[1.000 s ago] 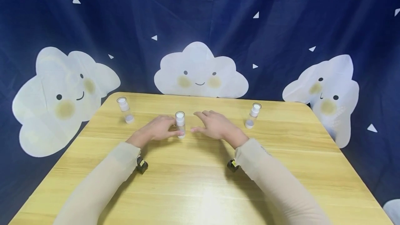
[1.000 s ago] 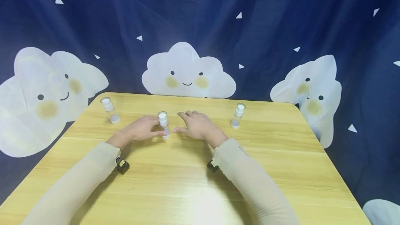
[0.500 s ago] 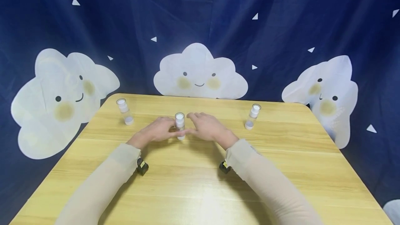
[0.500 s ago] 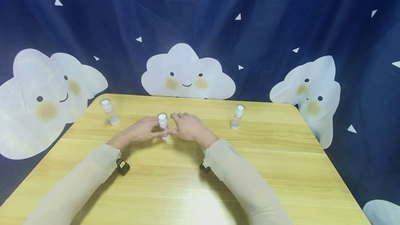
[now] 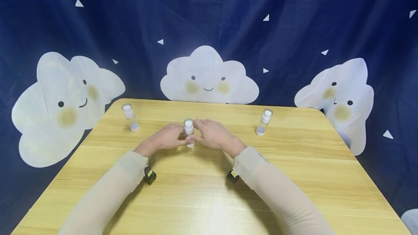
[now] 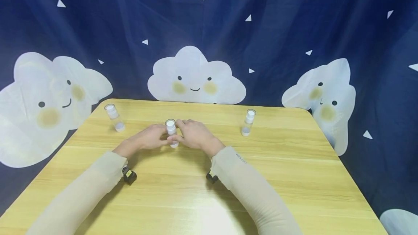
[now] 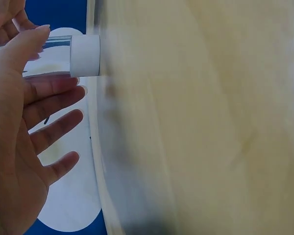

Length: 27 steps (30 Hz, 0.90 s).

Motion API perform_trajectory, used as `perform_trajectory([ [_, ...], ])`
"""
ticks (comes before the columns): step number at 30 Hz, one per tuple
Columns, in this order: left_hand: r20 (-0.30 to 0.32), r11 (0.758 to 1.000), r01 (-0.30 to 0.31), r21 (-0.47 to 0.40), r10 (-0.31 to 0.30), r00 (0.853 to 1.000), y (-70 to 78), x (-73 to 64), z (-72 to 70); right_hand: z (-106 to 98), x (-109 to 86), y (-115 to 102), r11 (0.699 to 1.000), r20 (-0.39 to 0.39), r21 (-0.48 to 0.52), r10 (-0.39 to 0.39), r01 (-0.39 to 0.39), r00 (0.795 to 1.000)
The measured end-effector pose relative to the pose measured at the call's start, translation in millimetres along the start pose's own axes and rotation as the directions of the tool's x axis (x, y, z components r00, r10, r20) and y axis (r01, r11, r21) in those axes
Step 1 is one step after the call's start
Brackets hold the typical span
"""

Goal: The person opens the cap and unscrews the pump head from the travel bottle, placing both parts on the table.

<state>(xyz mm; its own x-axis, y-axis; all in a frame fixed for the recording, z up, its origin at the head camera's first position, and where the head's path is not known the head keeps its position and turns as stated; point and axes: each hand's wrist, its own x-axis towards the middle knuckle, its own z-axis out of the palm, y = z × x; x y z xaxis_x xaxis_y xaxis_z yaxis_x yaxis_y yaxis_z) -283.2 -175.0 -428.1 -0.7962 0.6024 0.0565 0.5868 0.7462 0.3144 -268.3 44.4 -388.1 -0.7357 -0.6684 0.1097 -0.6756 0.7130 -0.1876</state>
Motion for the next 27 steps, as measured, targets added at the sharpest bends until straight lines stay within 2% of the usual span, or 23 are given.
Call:
perform_trajectory([
  [5, 0.004, 1.0, -0.022, -0.019, 0.022, 1.0, 5.4, 1.9, 1.3, 2, -3.0, 0, 1.0, -0.016, 0.017, 0.001, -0.001, 1.0],
  [10, -0.005, 0.997, -0.078, -0.006, 0.078, 0.997, 11.7, 3.1, 4.2, 3, -7.9, 0, 1.0, -0.048, 0.023, -0.012, 0.013, 0.999],
  [18, -0.017, 0.992, -0.105, 0.07, 0.107, 0.994, 25.2, 3.3, 5.7, 7, -16.5, 1, 0.998, -0.086, 0.045, -0.031, 0.035, 0.996],
  [27, -0.004, 0.97, -0.125, 0.209, 0.129, 0.992, 40.3, 2.9, 2.7, 3, -26.8, 2, 0.999, -0.083, 0.037, -0.019, 0.022, 0.996],
])
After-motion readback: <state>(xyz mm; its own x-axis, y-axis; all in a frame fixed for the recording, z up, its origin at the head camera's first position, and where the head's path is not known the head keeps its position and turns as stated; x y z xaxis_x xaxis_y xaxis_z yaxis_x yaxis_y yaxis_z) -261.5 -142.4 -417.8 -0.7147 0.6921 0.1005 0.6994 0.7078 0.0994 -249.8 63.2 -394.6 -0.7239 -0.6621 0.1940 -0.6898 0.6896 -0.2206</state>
